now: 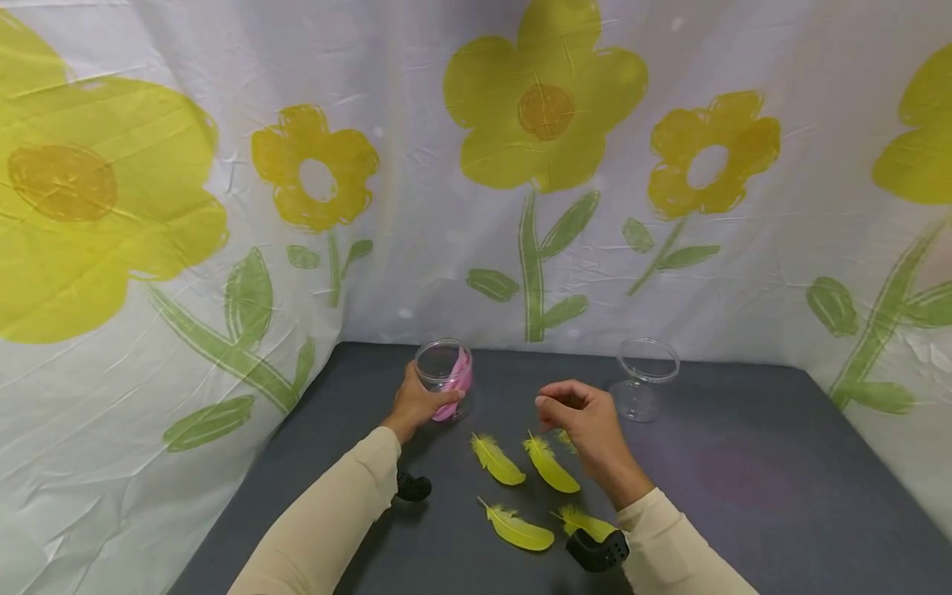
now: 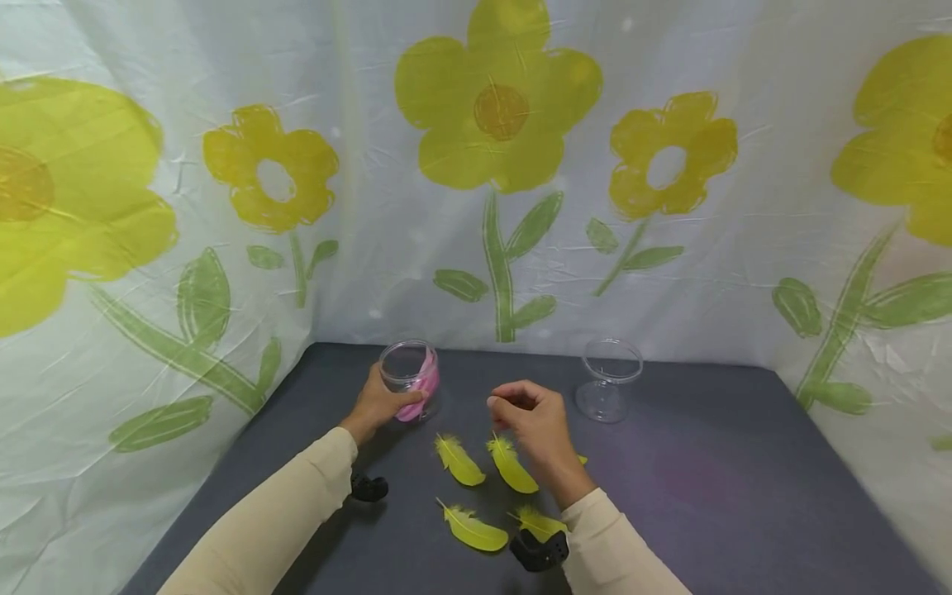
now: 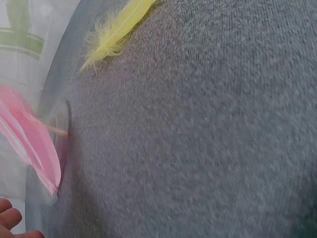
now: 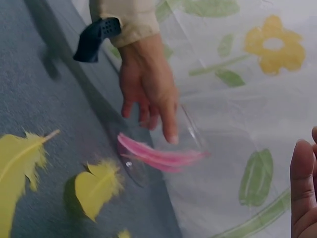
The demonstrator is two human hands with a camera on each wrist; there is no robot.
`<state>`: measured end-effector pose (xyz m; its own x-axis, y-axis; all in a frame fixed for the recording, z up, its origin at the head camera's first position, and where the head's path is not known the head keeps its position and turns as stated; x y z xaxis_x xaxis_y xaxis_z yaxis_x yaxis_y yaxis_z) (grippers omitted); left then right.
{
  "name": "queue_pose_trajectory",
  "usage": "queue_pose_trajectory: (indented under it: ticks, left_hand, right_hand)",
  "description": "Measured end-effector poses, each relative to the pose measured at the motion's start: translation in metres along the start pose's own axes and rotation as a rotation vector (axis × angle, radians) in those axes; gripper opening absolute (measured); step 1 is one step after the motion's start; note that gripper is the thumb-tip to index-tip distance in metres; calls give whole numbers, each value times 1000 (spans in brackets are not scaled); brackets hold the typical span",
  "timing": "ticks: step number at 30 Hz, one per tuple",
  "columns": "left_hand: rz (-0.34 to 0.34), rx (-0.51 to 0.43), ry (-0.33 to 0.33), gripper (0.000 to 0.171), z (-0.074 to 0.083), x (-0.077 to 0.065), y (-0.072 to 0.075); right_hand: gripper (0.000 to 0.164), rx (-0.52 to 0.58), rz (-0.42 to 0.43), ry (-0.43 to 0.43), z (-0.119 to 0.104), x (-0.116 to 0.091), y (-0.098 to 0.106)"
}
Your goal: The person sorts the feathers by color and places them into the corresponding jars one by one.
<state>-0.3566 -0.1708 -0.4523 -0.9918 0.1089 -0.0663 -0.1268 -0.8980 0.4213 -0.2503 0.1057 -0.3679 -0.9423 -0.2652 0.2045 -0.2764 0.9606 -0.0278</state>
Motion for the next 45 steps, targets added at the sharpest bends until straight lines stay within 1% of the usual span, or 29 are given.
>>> queue_pose_trajectory:
  ticks: [4,6,11,14,17,19,21,24,26,28,30,33,36,39,42,45]
  left_hand:
    - [-6,-8,-21,113,-1,-5,5]
    - [-12,-6,-1,115,-3,-11,7]
    - [7,2,49,112,-4,-31,12]
    - [25,-6,33,109,1,-45,14]
    - [27,-36,-4,108,7,-61,14]
    - [23,-57,-34,107,12,-73,12]
    - [10,-84,-76,106,18,-84,8]
    - [-18,-127,-151,102,27,-100,1]
    - [-44,-164,-203,99,33,-110,-4]
    - [-63,-197,-235,98,37,-120,-9]
    - [-79,-222,-250,97,40,-128,-13]
    - [-97,-246,-256,96,42,-136,-17]
    - [-109,-257,-253,95,41,-139,-21]
    - [-117,-279,-242,93,38,-139,-22]
    - [-110,-304,-228,92,32,-139,-22]
    - [-106,-328,-226,91,28,-141,-22]
  right_hand:
    - [21,-8,3,16,-5,3,8]
    - [22,-22,15,29,-9,4,15]
    - [29,-76,81,82,-27,7,44]
    - [28,-80,139,150,-41,8,65]
    - [23,-48,231,249,-54,8,89]
    - [24,-28,322,311,-60,7,107]
    - [31,-28,426,357,-62,4,125]
    - [50,-52,567,365,-57,-2,152]
    - [63,-49,615,351,-48,-4,168]
    - [75,-42,627,318,-33,-5,180]
    - [82,-44,615,271,-15,-5,189]
    - [87,-107,575,147,15,-2,197]
    - [91,-190,528,20,43,1,199]
    - [96,-268,479,-74,66,1,197]
    - [101,-322,415,-112,82,3,193]
    - [105,-373,364,-107,92,7,188]
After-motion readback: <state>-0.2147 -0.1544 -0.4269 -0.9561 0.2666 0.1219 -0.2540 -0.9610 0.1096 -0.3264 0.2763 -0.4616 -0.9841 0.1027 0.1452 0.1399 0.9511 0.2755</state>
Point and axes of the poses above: each hand's wrist, its own x-axis towards the middle knuckle, its own y-axis out of the back of the hand, z = x × y, the point moved 7 cm from there along x, towards the middle knuckle, and after that the axes turned 13 degrees about -z, right-handed, at the moved point
